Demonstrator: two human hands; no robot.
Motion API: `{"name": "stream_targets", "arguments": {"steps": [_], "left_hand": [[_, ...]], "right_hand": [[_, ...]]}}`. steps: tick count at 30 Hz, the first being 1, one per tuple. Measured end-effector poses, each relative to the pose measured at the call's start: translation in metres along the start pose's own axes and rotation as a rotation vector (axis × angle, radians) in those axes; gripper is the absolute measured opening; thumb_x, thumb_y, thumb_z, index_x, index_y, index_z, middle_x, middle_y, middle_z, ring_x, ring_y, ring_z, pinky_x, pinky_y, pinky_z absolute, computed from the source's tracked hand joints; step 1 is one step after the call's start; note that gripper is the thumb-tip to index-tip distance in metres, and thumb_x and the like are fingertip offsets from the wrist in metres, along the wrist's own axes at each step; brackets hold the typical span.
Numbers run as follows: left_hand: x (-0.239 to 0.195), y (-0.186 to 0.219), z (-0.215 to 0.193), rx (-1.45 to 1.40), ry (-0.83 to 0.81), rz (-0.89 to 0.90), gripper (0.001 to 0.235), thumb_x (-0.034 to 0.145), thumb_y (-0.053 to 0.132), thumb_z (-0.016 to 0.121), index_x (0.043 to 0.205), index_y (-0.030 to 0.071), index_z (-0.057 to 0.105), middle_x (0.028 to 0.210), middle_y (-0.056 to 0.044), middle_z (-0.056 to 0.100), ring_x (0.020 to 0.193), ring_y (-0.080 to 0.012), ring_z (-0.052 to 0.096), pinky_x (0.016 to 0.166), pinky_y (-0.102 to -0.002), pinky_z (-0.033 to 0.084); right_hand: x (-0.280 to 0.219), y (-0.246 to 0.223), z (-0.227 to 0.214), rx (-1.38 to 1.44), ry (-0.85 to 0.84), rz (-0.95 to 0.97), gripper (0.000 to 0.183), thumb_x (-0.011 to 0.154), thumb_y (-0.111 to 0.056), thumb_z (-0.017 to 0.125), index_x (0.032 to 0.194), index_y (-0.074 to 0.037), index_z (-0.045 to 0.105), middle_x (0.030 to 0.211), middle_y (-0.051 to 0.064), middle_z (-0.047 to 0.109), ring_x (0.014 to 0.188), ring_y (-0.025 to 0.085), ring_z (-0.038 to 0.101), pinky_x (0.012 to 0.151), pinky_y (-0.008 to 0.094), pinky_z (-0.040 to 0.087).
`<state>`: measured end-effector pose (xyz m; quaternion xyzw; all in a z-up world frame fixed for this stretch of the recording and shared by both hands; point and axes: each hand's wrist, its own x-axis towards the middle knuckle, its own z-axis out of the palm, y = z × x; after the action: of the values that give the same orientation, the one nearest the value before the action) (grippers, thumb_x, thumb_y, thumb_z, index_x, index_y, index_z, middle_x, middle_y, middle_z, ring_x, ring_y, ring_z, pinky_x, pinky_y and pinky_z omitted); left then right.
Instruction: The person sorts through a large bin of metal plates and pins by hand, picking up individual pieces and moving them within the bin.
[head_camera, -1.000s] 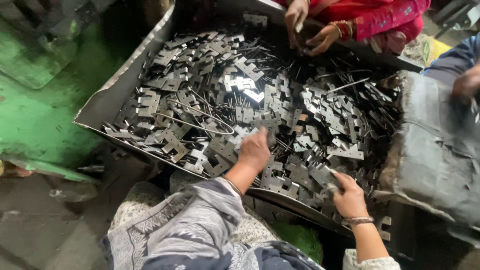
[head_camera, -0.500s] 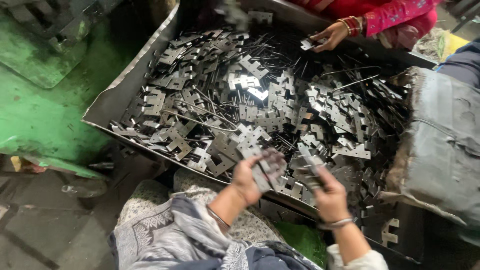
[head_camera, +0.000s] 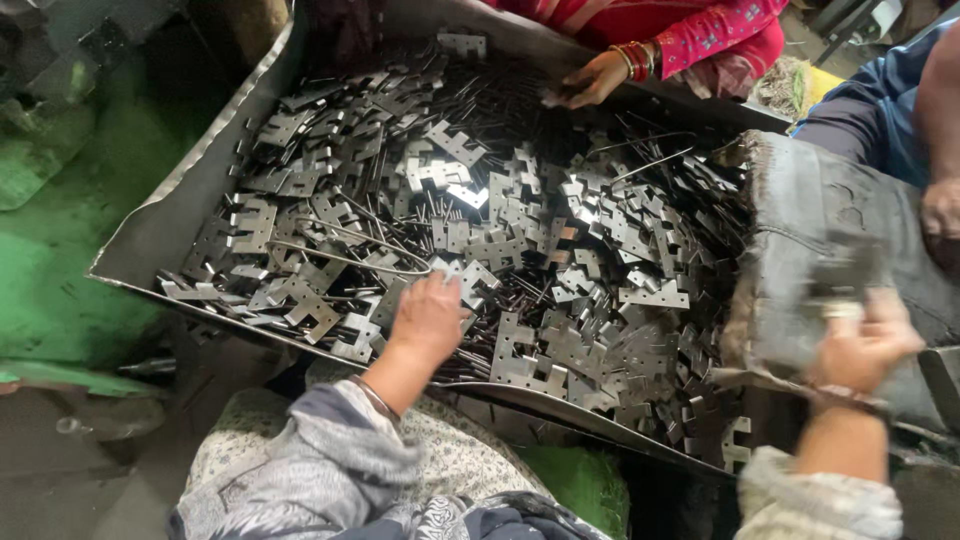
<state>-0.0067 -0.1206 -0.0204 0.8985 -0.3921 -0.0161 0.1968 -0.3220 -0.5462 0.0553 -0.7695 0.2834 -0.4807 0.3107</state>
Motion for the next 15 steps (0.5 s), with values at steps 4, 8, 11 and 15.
{"name": "stream_targets", "arguments": {"steps": [4,8,11,15], "left_hand": [[-0.005,-0.003,-0.003,0.1,-0.072,-0.063,0.031,0.088,0.021,0.072,0.115,0.006,0.066,0.119,-0.014,0.063,0.114,-0.0339,0.06,0.099,-0.047,0.048],[0.011,0.007,-0.002,0.054,-0.017,-0.233,0.046,0.072,0.024,0.082,0.11,0.004,0.066,0.115,-0.015,0.063,0.113,-0.0341,0.059,0.099,-0.05,0.044],[0.014,0.004,0.009,-0.07,0.003,-0.245,0.041,0.073,0.017,0.081,0.107,0.002,0.066,0.113,-0.017,0.065,0.104,-0.0356,0.065,0.09,-0.048,0.052],[0.013,-0.006,0.017,-0.188,0.031,-0.149,0.016,0.086,0.01,0.078,0.096,0.004,0.068,0.1,-0.018,0.074,0.089,-0.0325,0.074,0.084,-0.042,0.061]], "right_hand": [[0.039,0.089,-0.048,-1.096,-0.172,-0.377,0.043,0.091,0.004,0.054,0.133,0.011,0.056,0.107,0.024,0.067,0.095,0.039,0.066,0.086,0.045,0.057],[0.026,0.037,-0.01,-1.453,-0.15,-0.729,0.053,0.055,-0.028,0.056,0.106,-0.019,0.069,0.106,0.016,0.071,0.095,0.032,0.071,0.071,0.051,0.057],[-0.022,-0.055,0.056,-0.933,-0.397,-0.518,0.021,0.09,-0.007,0.065,0.111,-0.004,0.065,0.103,0.02,0.062,0.097,0.04,0.061,0.085,0.049,0.053],[-0.113,-0.127,0.162,-0.529,-0.901,-0.575,0.056,0.061,-0.013,0.079,0.115,-0.001,0.068,0.123,0.024,0.062,0.113,0.044,0.06,0.09,0.053,0.052]]}}
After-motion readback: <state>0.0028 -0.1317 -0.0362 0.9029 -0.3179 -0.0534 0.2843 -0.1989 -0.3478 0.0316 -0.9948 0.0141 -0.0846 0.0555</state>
